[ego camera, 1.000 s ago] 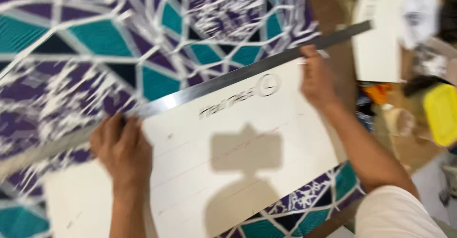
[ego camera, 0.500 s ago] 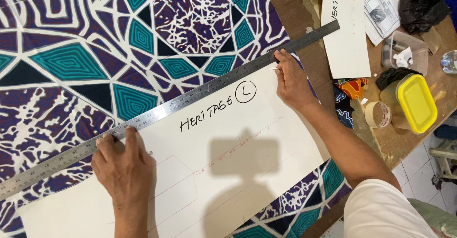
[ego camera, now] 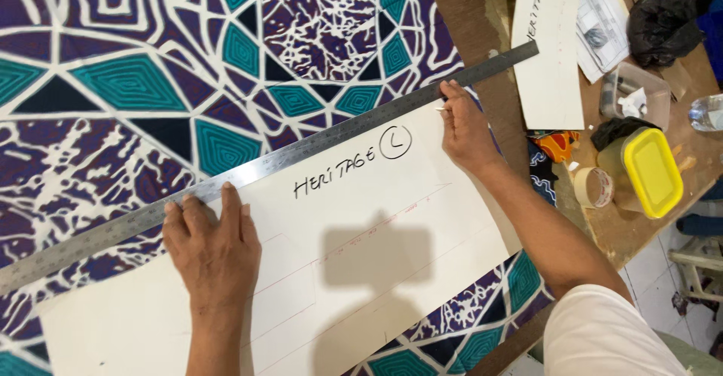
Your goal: The person uses a metal ruler and a white marker to measure and mark lines on a patterned fabric. They place a white paper template on the fabric, align it, and draw straight lines along the ruler's edge.
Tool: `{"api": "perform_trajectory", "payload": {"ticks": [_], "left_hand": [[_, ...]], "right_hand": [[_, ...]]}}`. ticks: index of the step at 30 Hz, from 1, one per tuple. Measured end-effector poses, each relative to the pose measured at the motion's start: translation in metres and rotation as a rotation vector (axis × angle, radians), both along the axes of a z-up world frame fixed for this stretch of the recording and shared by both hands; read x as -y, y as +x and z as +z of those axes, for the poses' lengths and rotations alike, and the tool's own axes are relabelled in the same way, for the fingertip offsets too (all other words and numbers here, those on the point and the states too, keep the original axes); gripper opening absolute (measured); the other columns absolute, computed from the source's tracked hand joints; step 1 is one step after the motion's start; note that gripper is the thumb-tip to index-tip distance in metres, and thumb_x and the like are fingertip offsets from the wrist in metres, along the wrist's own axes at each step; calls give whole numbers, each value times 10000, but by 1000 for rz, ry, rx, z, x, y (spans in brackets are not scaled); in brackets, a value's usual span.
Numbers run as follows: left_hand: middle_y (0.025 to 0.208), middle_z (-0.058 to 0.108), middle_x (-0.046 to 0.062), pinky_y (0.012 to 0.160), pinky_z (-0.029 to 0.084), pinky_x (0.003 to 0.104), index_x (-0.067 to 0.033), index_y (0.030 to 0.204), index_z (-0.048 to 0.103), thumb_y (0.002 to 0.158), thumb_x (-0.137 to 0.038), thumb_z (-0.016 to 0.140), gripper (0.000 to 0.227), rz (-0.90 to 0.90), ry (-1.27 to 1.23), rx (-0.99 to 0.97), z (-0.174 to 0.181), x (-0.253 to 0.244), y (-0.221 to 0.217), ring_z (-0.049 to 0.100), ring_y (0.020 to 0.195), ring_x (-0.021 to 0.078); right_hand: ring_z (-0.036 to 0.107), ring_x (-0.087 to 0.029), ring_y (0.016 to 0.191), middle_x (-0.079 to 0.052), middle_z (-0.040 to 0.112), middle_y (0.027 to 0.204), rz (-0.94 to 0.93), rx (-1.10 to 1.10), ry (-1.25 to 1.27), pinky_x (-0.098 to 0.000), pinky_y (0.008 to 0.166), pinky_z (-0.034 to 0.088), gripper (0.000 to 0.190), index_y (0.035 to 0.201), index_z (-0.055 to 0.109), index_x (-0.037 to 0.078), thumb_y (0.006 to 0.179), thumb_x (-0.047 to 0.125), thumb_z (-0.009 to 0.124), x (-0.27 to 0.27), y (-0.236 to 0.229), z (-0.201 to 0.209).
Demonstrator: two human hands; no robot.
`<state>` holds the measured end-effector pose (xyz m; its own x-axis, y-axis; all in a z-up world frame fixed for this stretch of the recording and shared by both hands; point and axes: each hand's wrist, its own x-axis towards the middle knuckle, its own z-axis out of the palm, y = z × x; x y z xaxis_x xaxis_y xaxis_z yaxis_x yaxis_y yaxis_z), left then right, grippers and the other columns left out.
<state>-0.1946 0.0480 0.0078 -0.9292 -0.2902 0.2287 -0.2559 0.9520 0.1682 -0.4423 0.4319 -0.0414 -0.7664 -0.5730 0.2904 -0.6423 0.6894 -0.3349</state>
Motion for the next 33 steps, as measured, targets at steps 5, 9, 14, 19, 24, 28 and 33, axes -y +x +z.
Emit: {"api": "perform_trajectory", "payload": {"ticks": [5,9,14,19,24,28,33], "left_hand": [[1216,590,298,1109,426,620,-16,1322,687,1019,-161,664,337,-40,61,-131,-8,6,5,527,1187,517],[1272,576,271,1039,429,635,-62,1328,670,988,-210,657,372,22,58,-143,-18,6,0,497,1218,573],[1318,535,254,1048,433,638,-75,1373,634,1003,-246,645,408,25,80,-79,-20,4,4,493,1256,578],[1316,536,249,1072,424,627,-97,1379,630,999,-257,650,414,37,76,-89,-22,5,4,490,1266,568],[1333,525,251,1092,423,616,-87,1372,633,965,-244,668,438,33,27,-61,-28,5,5,491,1276,567],[1334,518,255,1095,423,618,-81,1302,670,958,-231,676,376,34,39,-72,-31,5,5,490,1280,570],[1331,538,224,1094,424,625,-100,1191,704,952,-209,680,264,42,75,-35,-28,4,5,493,1280,568]], "right_hand": [[549,-408,1356,-246,571,1430,-30,71,-96,-486,1155,439,169,1279,510,-26,1139,57,467,5,4,14],[565,-388,1137,-201,554,1229,16,-122,-97,-493,1018,461,79,1165,510,-4,1157,75,504,47,11,38],[607,-321,914,-148,604,1034,456,24,-243,-441,765,481,137,1086,558,32,1021,-62,633,166,45,42],[648,-339,836,-148,659,894,750,168,-233,-443,732,516,176,989,670,2,829,-67,696,291,73,58],[677,-279,824,-115,695,889,881,64,-156,-406,740,534,140,943,717,18,811,-22,742,339,78,55],[667,-253,790,-101,684,845,905,126,-92,-379,721,542,89,895,718,22,836,7,783,343,76,47],[659,-264,790,-91,652,800,1013,40,-83,-388,730,549,128,792,685,25,724,22,793,348,78,47]]}}
